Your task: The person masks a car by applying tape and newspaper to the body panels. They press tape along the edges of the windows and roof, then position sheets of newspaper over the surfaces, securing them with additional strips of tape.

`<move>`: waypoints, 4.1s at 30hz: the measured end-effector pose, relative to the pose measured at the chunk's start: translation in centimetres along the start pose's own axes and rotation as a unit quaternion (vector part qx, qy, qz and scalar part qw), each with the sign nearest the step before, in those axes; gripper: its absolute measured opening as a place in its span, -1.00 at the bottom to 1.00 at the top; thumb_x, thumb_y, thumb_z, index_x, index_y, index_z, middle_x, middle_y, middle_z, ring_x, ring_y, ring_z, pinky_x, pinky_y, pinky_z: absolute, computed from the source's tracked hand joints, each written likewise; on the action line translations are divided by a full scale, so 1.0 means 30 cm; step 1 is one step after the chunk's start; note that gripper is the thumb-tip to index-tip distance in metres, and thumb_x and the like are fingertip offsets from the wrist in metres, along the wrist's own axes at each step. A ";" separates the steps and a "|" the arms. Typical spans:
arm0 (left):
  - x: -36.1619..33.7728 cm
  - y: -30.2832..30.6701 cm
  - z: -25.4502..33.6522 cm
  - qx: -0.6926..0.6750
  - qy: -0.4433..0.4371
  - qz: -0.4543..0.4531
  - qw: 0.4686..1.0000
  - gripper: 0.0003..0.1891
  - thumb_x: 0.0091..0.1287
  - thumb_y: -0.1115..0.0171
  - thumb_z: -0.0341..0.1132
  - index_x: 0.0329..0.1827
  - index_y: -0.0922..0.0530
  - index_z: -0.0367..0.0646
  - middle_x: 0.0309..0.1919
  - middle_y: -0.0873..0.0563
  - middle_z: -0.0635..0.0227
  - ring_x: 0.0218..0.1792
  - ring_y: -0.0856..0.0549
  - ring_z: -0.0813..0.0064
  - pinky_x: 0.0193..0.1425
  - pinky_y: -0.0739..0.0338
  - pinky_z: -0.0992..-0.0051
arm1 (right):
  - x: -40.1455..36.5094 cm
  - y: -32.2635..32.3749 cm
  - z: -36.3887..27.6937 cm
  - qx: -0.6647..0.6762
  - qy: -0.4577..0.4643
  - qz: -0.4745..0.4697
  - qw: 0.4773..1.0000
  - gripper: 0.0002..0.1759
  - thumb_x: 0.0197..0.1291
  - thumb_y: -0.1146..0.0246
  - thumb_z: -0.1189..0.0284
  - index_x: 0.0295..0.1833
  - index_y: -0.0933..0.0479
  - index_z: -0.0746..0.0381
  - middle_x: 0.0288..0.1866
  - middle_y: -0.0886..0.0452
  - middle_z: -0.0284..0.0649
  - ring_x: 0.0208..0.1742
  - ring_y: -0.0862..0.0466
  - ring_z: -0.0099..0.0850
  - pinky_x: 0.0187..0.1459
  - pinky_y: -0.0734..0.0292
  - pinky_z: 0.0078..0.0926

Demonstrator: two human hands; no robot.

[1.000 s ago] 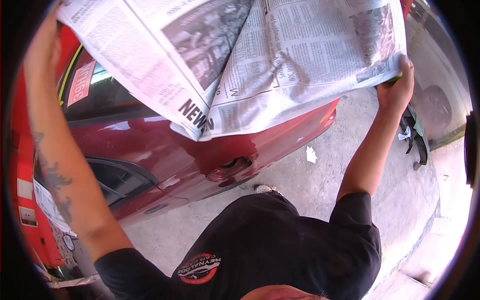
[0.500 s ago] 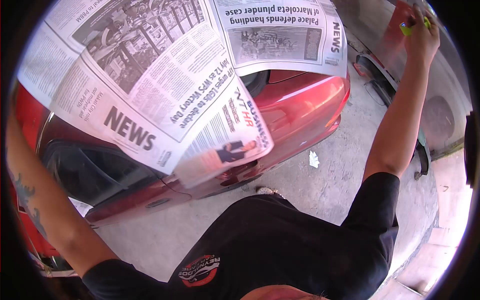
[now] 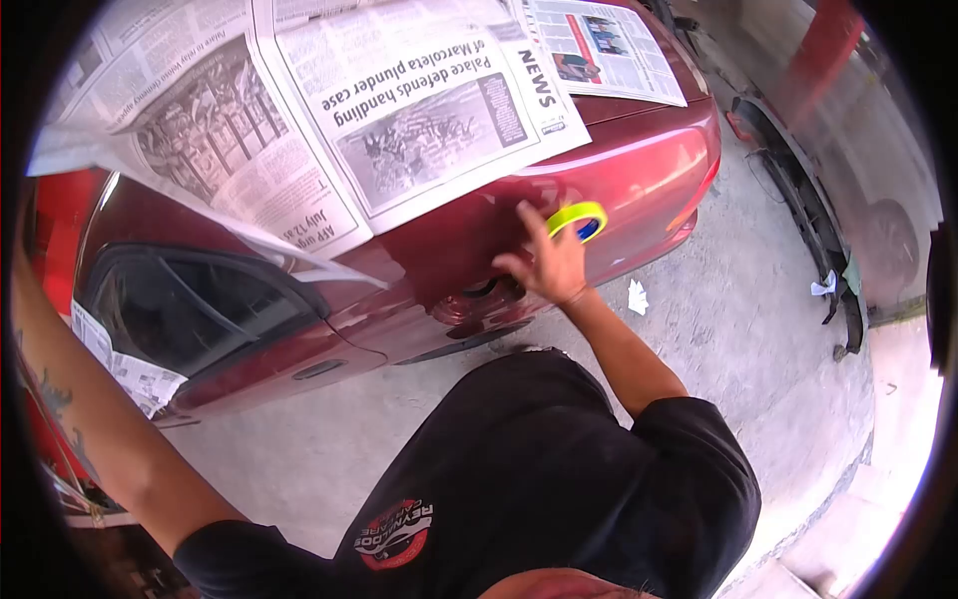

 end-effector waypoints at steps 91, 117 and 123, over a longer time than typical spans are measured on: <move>-0.814 -0.053 0.431 0.228 -0.009 -0.101 0.968 -0.38 0.27 -0.35 -0.44 0.40 -0.36 -0.33 0.36 -0.48 0.03 0.38 -0.48 0.15 0.51 -0.26 0.18 | 1.230 0.214 -0.276 0.296 0.268 -0.096 0.912 -0.71 -0.13 -0.45 0.48 -0.19 -0.69 0.06 -0.23 -0.49 -0.17 -0.15 -0.47 -0.24 -0.16 -0.25 -0.26; -1.126 -0.549 0.525 -0.230 0.270 -0.179 0.918 -0.94 0.34 -0.33 -0.49 -0.17 -0.66 -0.26 -0.50 -0.72 0.29 -0.54 -0.65 0.61 -0.44 -0.49 0.57 | 1.213 0.134 -0.235 0.273 0.217 -0.190 0.918 -0.61 0.29 -0.29 0.42 0.21 -0.46 0.17 -0.18 -0.66 -0.10 -0.35 -0.69 -0.05 -0.28 -0.59 -0.12; -1.047 -0.592 0.474 -0.234 0.224 -0.210 0.922 -0.43 0.44 -0.14 -0.37 0.50 -0.27 -0.24 -0.28 -0.69 0.23 -0.32 -0.65 0.48 -0.19 -0.54 0.48 | 1.369 0.165 -0.138 0.164 0.191 -0.076 0.965 -0.91 0.30 -0.26 0.46 -0.13 -0.52 0.17 -0.10 -0.53 -0.14 -0.27 -0.66 0.01 -0.31 -0.58 -0.05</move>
Point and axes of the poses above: each hand's wrist, its own x-axis towards the middle knuckle, its own y-axis out of the back of the hand, z = x × y, the point moved 5 cm from there along x, towards the middle knuckle
